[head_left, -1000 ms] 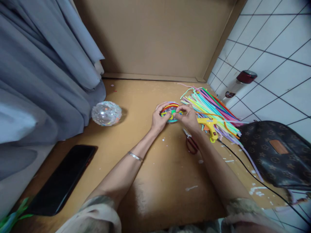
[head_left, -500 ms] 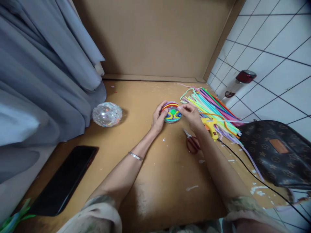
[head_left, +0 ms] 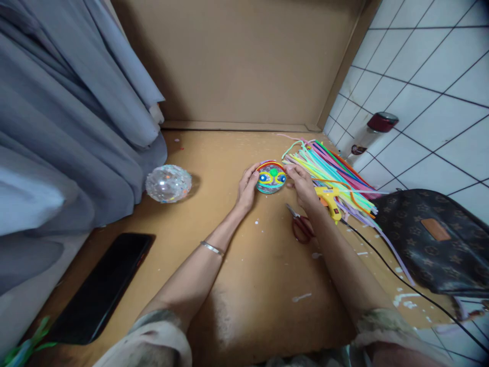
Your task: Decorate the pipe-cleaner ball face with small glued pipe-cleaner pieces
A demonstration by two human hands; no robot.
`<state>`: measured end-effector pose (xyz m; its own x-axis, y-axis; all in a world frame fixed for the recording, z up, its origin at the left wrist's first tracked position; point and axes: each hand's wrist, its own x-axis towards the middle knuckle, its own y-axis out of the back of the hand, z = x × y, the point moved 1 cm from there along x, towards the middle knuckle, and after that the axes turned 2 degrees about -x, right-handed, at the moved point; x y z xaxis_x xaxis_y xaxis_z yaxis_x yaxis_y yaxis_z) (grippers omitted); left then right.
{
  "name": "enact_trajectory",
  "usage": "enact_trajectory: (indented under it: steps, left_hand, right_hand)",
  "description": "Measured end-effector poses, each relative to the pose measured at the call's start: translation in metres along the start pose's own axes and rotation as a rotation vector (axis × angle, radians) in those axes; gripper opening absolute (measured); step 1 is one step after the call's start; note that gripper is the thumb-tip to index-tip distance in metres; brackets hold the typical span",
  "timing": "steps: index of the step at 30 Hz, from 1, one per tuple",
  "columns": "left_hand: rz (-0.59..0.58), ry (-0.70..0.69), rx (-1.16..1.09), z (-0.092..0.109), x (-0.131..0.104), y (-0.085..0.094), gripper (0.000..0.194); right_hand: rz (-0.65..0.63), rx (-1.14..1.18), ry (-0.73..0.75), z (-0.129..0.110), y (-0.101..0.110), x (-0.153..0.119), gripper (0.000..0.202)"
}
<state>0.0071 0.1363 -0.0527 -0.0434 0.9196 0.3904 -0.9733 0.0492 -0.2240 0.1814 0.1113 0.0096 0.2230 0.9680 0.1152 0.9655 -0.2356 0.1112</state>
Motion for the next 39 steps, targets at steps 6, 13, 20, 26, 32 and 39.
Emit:
enact_trajectory:
  steps: [6, 13, 20, 26, 32, 39]
  left_hand:
    - [0.038, 0.017, -0.017, -0.002, 0.000, 0.000, 0.056]
    - [0.065, 0.040, -0.026, 0.000, -0.001, 0.000, 0.058]
    - [0.071, 0.059, -0.035, 0.000, -0.001, 0.001, 0.062]
    - [0.109, 0.070, -0.058, 0.001, -0.001, 0.001, 0.060]
    - [0.205, 0.106, -0.038, -0.005, -0.001, 0.005, 0.057]
    - [0.310, 0.119, -0.024, -0.024, 0.002, 0.016, 0.049]
  right_hand:
    - [0.017, -0.010, -0.013, 0.000, 0.001, 0.000, 0.061]
    - [0.015, -0.001, 0.002, -0.001, 0.001, 0.000, 0.055]
    - [0.030, 0.032, 0.030, -0.001, 0.000, 0.001, 0.052]
    - [0.056, 0.001, 0.111, -0.003, -0.002, 0.000, 0.049]
    - [0.231, -0.095, 0.298, -0.009, -0.004, -0.009, 0.042]
    - [0.135, -0.414, 0.297, -0.014, -0.016, -0.059, 0.047]
